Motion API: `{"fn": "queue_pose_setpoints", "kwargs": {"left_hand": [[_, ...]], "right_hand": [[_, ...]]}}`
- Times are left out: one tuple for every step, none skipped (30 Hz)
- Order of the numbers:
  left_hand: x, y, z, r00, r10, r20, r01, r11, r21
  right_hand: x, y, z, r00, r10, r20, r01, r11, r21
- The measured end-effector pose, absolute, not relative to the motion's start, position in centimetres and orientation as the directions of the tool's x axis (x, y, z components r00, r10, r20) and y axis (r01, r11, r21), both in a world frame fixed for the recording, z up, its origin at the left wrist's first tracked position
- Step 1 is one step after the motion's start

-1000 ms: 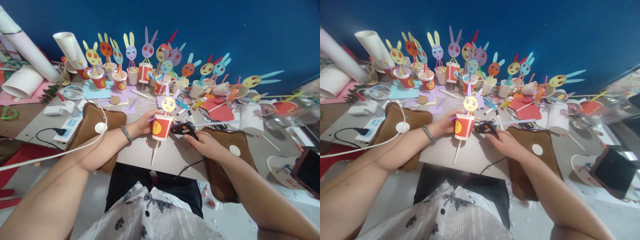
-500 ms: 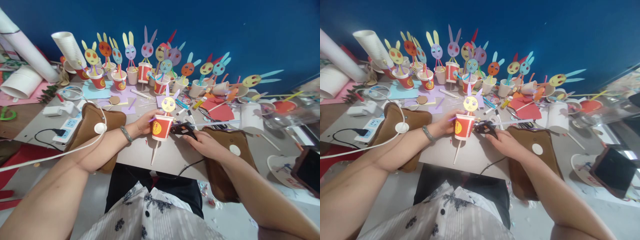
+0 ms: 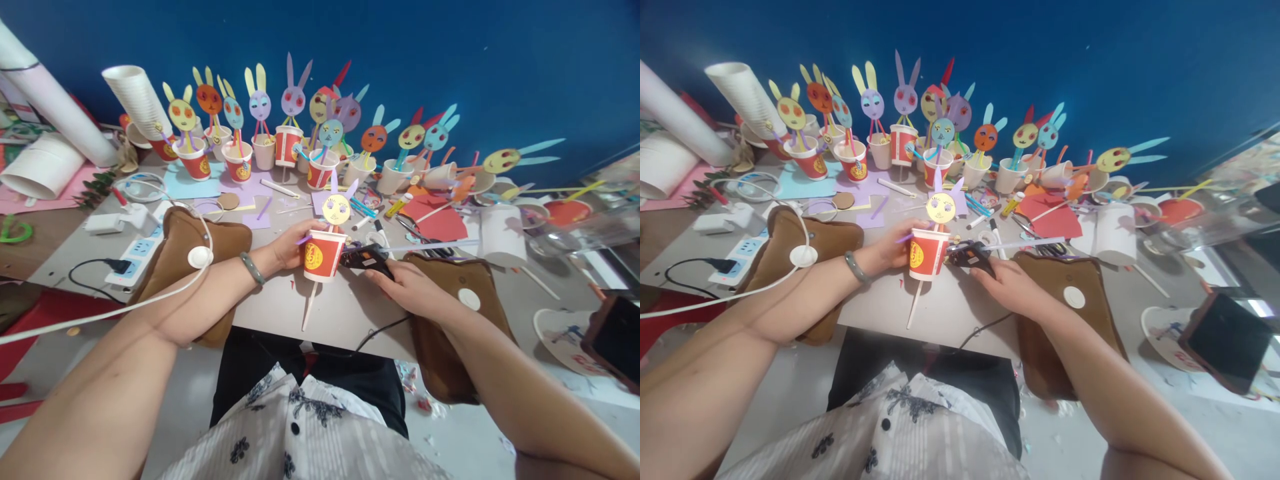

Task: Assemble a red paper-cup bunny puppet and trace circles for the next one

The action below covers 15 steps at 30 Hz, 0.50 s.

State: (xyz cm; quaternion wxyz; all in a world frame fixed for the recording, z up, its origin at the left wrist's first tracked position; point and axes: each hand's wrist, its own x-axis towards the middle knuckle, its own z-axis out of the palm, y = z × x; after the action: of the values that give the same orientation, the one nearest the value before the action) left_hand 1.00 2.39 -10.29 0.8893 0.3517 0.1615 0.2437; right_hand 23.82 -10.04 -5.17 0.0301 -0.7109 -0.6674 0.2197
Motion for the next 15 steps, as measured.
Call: {"fn": "queue_pose_setpoints", "kwargs": {"left_hand": [[1.01,2.39,-10.29,0.826,0.551,-0.114,-0.323,0.631,0.705],[1.01,2.38,-10.28,0.825,0.554,-0.113,-0.326,0.629,0.706],[1.01,2.37,-10.27,0.824,0.555,-0.113,-0.326,0.629,0.706],[1.01,2.36,-10.27,0.825,0.553,-0.114,-0.324,0.629,0.706],[1.0,2.35,-10.27,0.826,0.552,-0.114,-0.323,0.629,0.707],[1.0,2.34,-10.26,0.827,0.551,-0.112,-0.323,0.628,0.708],[1.0,2.33,-10.26,0.827,0.551,-0.11,-0.323,0.626,0.71],[1.0,2.31,-10.25,0.827,0.551,-0.108,-0.323,0.624,0.711],[1.0,2.29,-10.24,0.827,0.551,-0.107,-0.323,0.623,0.713],[1.01,2.27,-10.22,0.827,0.552,-0.106,-0.323,0.621,0.714],[1.01,2.25,-10.21,0.826,0.553,-0.105,-0.323,0.619,0.716],[1.02,2.23,-10.19,0.826,0.554,-0.104,-0.323,0.616,0.718],[1.02,2.22,-10.17,0.826,0.554,-0.102,-0.323,0.614,0.721],[1.01,2.21,-10.15,0.827,0.554,-0.101,-0.322,0.613,0.722],[1.0,2.21,-10.14,0.827,0.553,-0.101,-0.322,0.614,0.721]], "right_hand": [[23.83,-10.04,-5.2,0.009,0.962,-0.274,0.936,-0.105,-0.337],[23.84,-10.03,-5.24,0.001,0.961,-0.275,0.936,-0.097,-0.338],[23.87,-10.02,-5.28,-0.009,0.962,-0.272,0.937,-0.087,-0.339],[23.9,-10.0,-5.33,-0.019,0.964,-0.264,0.937,-0.075,-0.341],[23.94,-9.98,-5.39,-0.024,0.967,-0.252,0.937,-0.066,-0.342],[23.97,-9.96,-5.44,-0.023,0.97,-0.242,0.938,-0.063,-0.341],[24.01,-9.95,-5.49,-0.02,0.971,-0.237,0.938,-0.064,-0.34],[24.04,-9.93,-5.52,-0.016,0.97,-0.241,0.938,-0.069,-0.339],[24.07,-9.93,-5.54,-0.014,0.968,-0.252,0.938,-0.075,-0.338],[24.08,-9.92,-5.54,-0.011,0.964,-0.266,0.938,-0.082,-0.338],[24.09,-9.92,-5.53,-0.007,0.961,-0.276,0.938,-0.09,-0.335],[24.1,-9.93,-5.52,0.001,0.96,-0.28,0.939,-0.098,-0.331],[24.1,-9.94,-5.5,0.009,0.96,-0.28,0.939,-0.105,-0.328],[24.11,-9.94,-5.48,0.014,0.96,-0.28,0.939,-0.108,-0.327],[24.13,-9.95,-5.47,0.011,0.959,-0.283,0.938,-0.108,-0.33]]}}
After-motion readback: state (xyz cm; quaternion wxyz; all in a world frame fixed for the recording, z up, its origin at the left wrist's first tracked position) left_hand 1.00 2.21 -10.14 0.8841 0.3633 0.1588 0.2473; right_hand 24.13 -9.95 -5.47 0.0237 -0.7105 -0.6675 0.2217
